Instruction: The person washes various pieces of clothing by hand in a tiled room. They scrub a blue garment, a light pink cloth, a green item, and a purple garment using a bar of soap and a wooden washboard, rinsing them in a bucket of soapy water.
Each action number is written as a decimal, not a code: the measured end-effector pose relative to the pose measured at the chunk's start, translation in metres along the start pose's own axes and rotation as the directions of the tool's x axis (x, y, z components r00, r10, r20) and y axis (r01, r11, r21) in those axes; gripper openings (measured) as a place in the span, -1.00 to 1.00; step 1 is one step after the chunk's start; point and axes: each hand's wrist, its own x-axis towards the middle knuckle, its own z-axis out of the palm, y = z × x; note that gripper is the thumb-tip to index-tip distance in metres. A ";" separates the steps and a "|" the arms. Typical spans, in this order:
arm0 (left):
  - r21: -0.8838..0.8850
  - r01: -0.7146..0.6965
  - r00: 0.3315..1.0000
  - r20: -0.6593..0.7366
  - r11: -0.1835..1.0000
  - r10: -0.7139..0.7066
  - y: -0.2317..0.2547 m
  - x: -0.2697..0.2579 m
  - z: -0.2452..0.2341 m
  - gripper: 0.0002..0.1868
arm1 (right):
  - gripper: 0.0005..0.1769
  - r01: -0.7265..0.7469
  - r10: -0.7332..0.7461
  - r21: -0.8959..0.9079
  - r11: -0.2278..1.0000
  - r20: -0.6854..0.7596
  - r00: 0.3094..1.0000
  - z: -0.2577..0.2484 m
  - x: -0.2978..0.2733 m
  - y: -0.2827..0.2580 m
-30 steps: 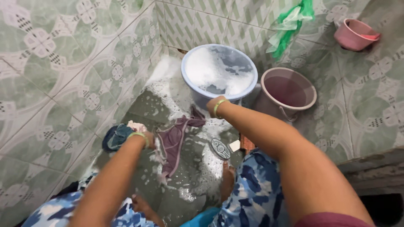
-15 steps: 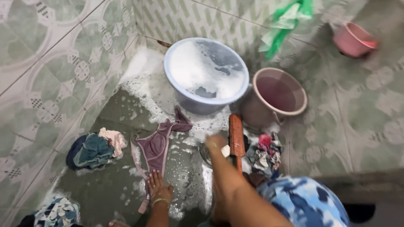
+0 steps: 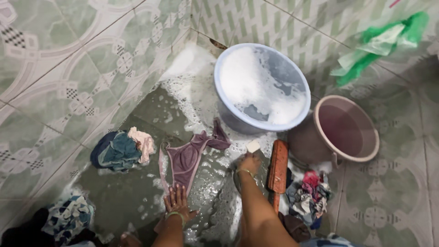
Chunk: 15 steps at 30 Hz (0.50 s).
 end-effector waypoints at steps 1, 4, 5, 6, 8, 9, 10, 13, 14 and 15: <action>0.000 -0.002 1.000 -0.010 1.000 0.002 0.000 0.002 0.002 0.41 | -0.37 -0.023 0.023 -0.013 1.000 -0.014 1.000 0.002 0.005 -0.005; -0.032 -0.037 0.998 0.045 0.999 0.038 -0.004 0.009 0.001 0.39 | -0.17 0.197 -0.223 -0.142 0.970 -0.196 0.955 0.000 0.026 -0.009; -0.026 -0.032 0.998 0.050 0.999 0.033 -0.004 0.009 0.001 0.39 | -0.11 0.200 -0.212 -0.086 0.976 -0.171 0.962 0.000 0.029 -0.006; -0.021 -0.027 0.998 0.055 0.999 0.028 -0.004 0.007 0.001 0.39 | -0.04 0.201 -0.203 -0.028 0.979 -0.145 0.968 0.000 0.033 -0.003; -0.018 -0.024 0.998 0.058 1.000 0.025 -0.003 0.006 -0.001 0.40 | 0.06 0.251 -0.240 0.057 0.966 -0.159 0.958 -0.006 0.048 0.000; -0.019 -0.023 0.998 0.061 1.000 0.024 -0.003 0.005 -0.003 0.40 | 0.10 0.302 -0.282 0.083 0.950 -0.195 0.940 -0.009 0.059 -0.001; -0.020 -0.022 0.998 0.064 1.000 0.024 -0.002 0.003 -0.004 0.41 | 0.14 0.352 -0.321 0.107 0.930 -0.232 0.918 -0.012 0.066 -0.002; -0.052 -0.019 0.996 0.081 0.998 0.023 -0.003 0.000 -0.009 0.44 | 0.21 0.358 -0.337 0.238 0.903 -0.125 0.933 -0.020 0.085 -0.012; -0.051 -0.028 0.996 0.080 0.998 0.032 -0.002 0.000 -0.010 0.44 | 0.13 0.341 -0.336 0.159 0.927 -0.059 0.940 -0.022 0.088 -0.016; -0.051 -0.033 0.996 0.079 0.998 0.037 -0.003 -0.001 -0.011 0.44 | 0.05 0.330 -0.332 0.076 0.941 0.009 0.943 -0.021 0.087 -0.021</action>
